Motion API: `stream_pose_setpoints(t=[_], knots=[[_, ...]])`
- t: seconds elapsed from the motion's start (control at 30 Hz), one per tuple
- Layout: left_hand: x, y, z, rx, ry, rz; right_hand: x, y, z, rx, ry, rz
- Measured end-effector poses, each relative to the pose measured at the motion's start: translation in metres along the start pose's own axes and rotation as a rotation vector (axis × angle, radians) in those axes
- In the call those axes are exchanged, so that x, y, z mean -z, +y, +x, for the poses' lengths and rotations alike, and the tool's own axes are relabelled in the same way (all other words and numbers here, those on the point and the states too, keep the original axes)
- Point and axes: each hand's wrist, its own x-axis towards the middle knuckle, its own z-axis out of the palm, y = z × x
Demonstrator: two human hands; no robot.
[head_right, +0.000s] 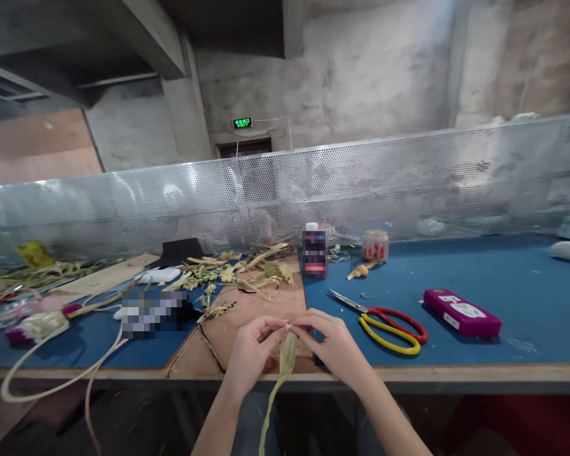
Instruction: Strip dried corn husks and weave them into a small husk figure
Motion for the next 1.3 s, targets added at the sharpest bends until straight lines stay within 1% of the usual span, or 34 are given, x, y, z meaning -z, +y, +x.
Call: stream_pose_setpoints(t=[0.33, 0.57, 0.73, 0.93, 1.13, 1.3], knots=[[0.0, 0.0, 0.0, -0.031, 0.004, 0.048, -0.002, 0.002, -0.002, -0.006, 0.013, 0.001], [-0.001, -0.002, 0.002, -0.056, 0.004, -0.007, -0.003, 0.0, 0.0, 0.048, 0.031, -0.031], [-0.001, 0.001, 0.003, -0.04, -0.005, -0.013, -0.003, 0.003, 0.001, 0.068, 0.005, -0.041], [0.002, 0.002, 0.002, 0.0, -0.01, -0.013, -0.006, 0.004, 0.0, 0.062, -0.053, -0.087], [0.004, -0.006, 0.005, 0.023, -0.022, -0.059, -0.004, 0.001, 0.002, -0.01, -0.085, -0.04], [0.004, -0.006, 0.005, 0.039, -0.022, -0.104, -0.003, -0.001, 0.002, -0.03, -0.094, 0.012]])
